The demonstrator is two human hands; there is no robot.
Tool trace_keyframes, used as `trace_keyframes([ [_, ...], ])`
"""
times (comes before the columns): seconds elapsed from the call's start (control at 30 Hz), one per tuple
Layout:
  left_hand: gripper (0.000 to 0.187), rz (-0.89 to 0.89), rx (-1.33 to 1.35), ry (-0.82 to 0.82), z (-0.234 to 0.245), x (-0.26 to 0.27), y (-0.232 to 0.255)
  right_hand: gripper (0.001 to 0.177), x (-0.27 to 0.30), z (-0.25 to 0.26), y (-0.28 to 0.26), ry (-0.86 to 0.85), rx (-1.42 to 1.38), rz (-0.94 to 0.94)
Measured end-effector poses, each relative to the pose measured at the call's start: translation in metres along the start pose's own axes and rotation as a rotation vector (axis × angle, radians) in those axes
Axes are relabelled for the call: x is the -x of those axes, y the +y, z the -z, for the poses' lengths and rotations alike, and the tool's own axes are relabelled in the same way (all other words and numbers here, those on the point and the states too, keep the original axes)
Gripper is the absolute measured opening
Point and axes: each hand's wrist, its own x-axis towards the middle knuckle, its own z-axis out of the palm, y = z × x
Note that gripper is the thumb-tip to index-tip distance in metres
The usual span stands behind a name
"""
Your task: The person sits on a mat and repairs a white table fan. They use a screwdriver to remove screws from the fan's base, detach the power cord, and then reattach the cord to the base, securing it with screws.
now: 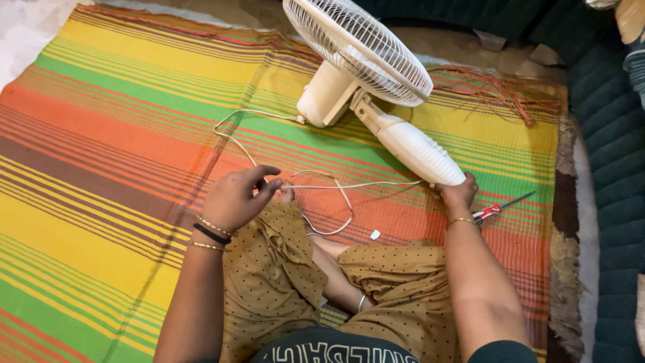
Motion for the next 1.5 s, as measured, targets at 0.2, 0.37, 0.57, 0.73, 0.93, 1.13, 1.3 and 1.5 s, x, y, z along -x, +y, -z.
trace_keyframes([
  [0.2, 0.027, 0.047, -0.025, 0.013, 0.001, -0.003, 0.008, 0.106, 0.005, 0.025, -0.027, 0.168, -0.117, 0.208],
  [0.37, 0.024, -0.003, 0.144, 0.045, 0.0, 0.001, 0.021, 0.082, 0.042, 0.051, -0.079, 0.179, -0.442, 0.379],
  [0.57, 0.029, -0.154, 0.297, -0.412, -0.004, 0.006, 0.029, 0.056, 0.081, 0.079, -0.118, -0.119, -0.896, 0.522],
  [0.73, 0.032, -0.288, 0.363, -0.497, -0.049, 0.009, 0.05, 0.051, 0.106, 0.084, -0.132, -0.191, -0.878, 0.626],
  [0.93, 0.039, -0.229, 0.116, -0.578, -0.099, 0.002, 0.052, 0.035, 0.126, 0.093, -0.144, -0.369, -0.968, 0.668],
  [1.13, 0.06, -0.185, 0.014, -0.529, -0.153, -0.015, 0.04, 0.033, 0.145, 0.091, -0.154, -0.474, -1.046, 0.709],
  [1.3, 0.082, -0.224, 0.508, -0.238, -0.227, -0.055, 0.046, 0.043, 0.156, 0.084, -0.159, -0.509, -1.062, 0.721],
  [1.5, 0.074, -0.166, 0.72, -0.193, -0.31, -0.102, 0.031, 0.074, 0.164, 0.073, -0.162, -0.325, -0.769, 0.937],
])
